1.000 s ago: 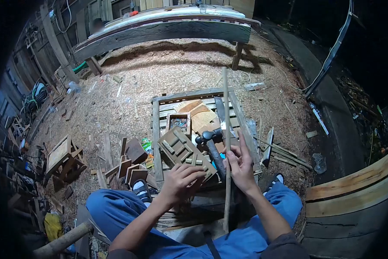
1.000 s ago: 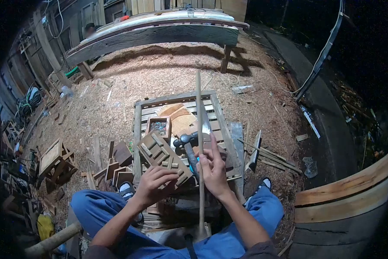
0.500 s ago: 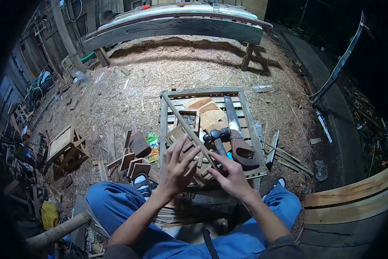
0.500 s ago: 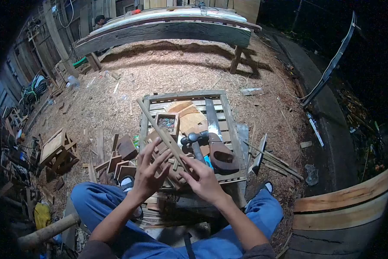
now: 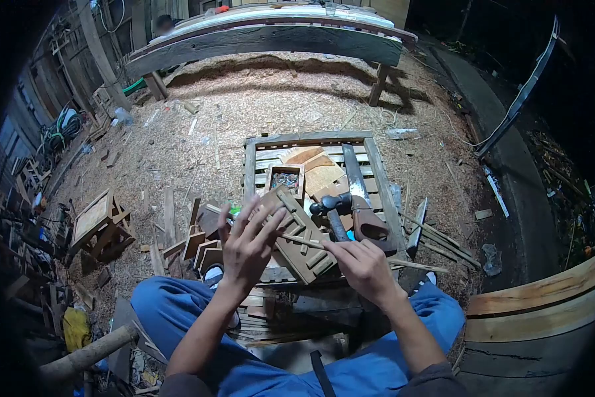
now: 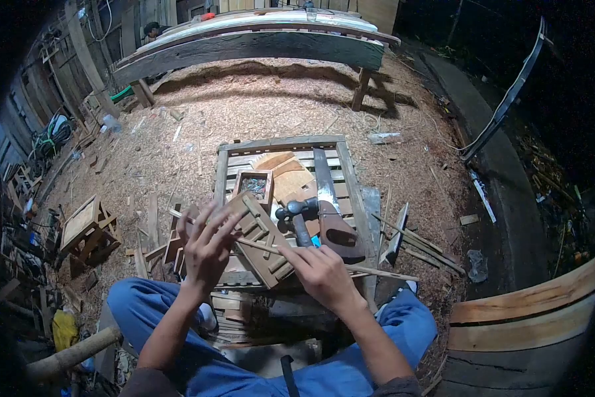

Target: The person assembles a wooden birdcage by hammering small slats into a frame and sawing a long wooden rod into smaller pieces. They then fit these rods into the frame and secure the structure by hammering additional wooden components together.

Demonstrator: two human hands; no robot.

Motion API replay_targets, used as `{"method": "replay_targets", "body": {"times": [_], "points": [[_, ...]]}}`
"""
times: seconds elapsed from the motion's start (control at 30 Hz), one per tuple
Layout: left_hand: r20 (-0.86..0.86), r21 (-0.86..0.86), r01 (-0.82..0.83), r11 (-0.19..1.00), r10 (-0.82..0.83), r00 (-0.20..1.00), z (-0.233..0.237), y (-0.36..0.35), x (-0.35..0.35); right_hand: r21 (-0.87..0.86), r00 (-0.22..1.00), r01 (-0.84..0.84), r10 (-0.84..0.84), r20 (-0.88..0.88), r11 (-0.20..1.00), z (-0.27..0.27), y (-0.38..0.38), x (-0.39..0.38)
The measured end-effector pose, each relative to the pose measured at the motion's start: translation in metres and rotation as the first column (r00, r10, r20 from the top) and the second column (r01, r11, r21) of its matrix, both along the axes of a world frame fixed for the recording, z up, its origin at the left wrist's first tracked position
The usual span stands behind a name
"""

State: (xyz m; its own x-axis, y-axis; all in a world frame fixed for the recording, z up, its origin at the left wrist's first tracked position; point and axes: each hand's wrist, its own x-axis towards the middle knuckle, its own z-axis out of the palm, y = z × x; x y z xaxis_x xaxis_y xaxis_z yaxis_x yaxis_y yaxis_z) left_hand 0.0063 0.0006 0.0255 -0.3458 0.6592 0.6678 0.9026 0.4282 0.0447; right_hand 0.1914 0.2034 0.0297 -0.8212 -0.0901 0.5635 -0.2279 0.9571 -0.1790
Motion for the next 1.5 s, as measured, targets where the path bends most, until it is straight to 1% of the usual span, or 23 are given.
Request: {"method": "replay_targets", "body": {"times": [0.03,0.07,0.1,0.13,0.17,0.27,0.3,0.4,0.43,0.5,0.57,0.6,0.7,0.77,0.8,0.87,0.93,1.0,1.07,1.17,1.27,1.4,1.5], "points": [[0.029,0.025,0.053,0.998,-0.054,0.998,0.002,0.002,-0.001,-0.022,0.999,0.052,-0.052,-0.012,0.998,-0.002,0.000,0.000],[0.028,0.024,0.055,0.998,-0.056,0.998,0.004,0.002,-0.002,-0.045,0.994,0.104,-0.106,-0.022,0.993,-0.003,0.000,0.001],[0.102,0.040,0.107,0.993,-0.111,0.989,0.005,0.003,-0.003,-0.046,0.994,0.107,-0.108,-0.022,0.993,-0.003,0.001,0.003],[0.175,0.060,0.156,0.986,-0.164,0.971,0.007,0.003,-0.004,-0.014,0.986,0.168,-0.168,0.005,0.986,-0.001,0.004,0.005],[0.139,0.087,0.165,0.983,-0.176,0.975,0.007,0.004,-0.007,0.021,0.974,0.226,-0.227,0.030,0.974,0.001,0.007,0.007],[0.144,0.069,0.163,0.984,-0.171,0.975,0.010,0.003,-0.007,0.027,0.964,0.266,-0.266,-0.013,0.964,0.006,0.014,0.008],[0.144,0.070,0.162,0.984,-0.171,0.975,0.011,0.004,-0.007,0.041,0.961,0.273,-0.271,-0.060,0.961,0.004,0.014,0.007],[0.156,0.072,0.154,0.985,-0.164,0.974,0.012,0.005,-0.004,0.051,0.947,0.319,-0.317,-0.053,0.946,0.002,0.010,0.006],[0.187,0.061,0.138,0.989,-0.147,0.971,0.012,0.006,-0.004,0.051,0.947,0.320,-0.317,-0.052,0.946,0.000,0.010,0.006],[0.221,0.050,0.120,0.991,-0.128,0.967,0.012,0.005,-0.004,0.112,0.939,0.339,-0.329,-0.103,0.934,-0.005,0.012,0.005],[0.221,-0.021,0.118,0.993,-0.110,0.969,0.013,0.005,-0.007,0.115,0.937,0.343,-0.331,-0.111,0.932,-0.006,0.013,0.004],[0.223,-0.022,0.116,0.993,-0.109,0.969,0.013,0.004,-0.008,0.117,0.935,0.347,-0.334,-0.118,0.930,-0.006,0.013,0.004],[0.189,-0.022,0.111,0.994,-0.105,0.976,0.012,0.005,-0.011,0.132,0.921,0.380,-0.362,-0.141,0.916,-0.004,0.009,0.001],[0.075,-0.052,0.096,0.994,-0.092,0.993,0.010,0.004,-0.012,0.118,0.917,0.390,-0.375,-0.133,0.913,0.000,0.008,0.001],[0.075,-0.052,0.094,0.994,-0.090,0.993,0.010,0.004,-0.013,0.104,0.912,0.403,-0.389,-0.128,0.909,0.001,0.008,0.001],[0.140,0.001,0.113,0.994,-0.112,0.984,0.009,0.003,-0.015,0.091,0.911,0.404,-0.392,-0.127,0.910,0.001,0.011,0.002],[0.139,-0.016,0.107,0.994,-0.104,0.985,0.008,0.001,-0.015,0.078,0.911,0.405,-0.394,-0.126,0.911,0.000,0.012,0.002],[0.138,-0.037,0.105,0.994,-0.099,0.985,0.007,0.001,-0.016,0.102,0.903,0.422,-0.409,-0.127,0.901,-0.002,0.011,0.001],[0.056,-0.001,0.105,0.994,-0.105,0.993,0.004,0.001,-0.018,0.103,0.905,0.420,-0.409,-0.116,0.901,-0.006,0.012,0.000],[0.026,-0.039,0.086,0.996,-0.085,0.996,0.003,-0.002,-0.014,0.127,0.910,0.411,-0.398,-0.116,0.903,-0.006,0.012,0.000],[-0.014,-0.028,0.080,0.996,-0.081,0.997,-0.002,-0.002,-0.012,0.159,0.913,0.404,-0.386,-0.131,0.901,-0.007,0.014,0.002],[-0.008,-0.021,0.068,0.997,-0.068,0.998,-0.006,0.000,-0.009,0.180,0.909,0.410,-0.385,-0.156,0.894,-0.005,0.013,0.003],[-0.032,-0.012,0.066,0.998,-0.067,0.997,-0.006,0.001,-0.008,0.160,0.902,0.423,-0.397,-0.169,0.892,-0.008,0.014,0.000]]}}
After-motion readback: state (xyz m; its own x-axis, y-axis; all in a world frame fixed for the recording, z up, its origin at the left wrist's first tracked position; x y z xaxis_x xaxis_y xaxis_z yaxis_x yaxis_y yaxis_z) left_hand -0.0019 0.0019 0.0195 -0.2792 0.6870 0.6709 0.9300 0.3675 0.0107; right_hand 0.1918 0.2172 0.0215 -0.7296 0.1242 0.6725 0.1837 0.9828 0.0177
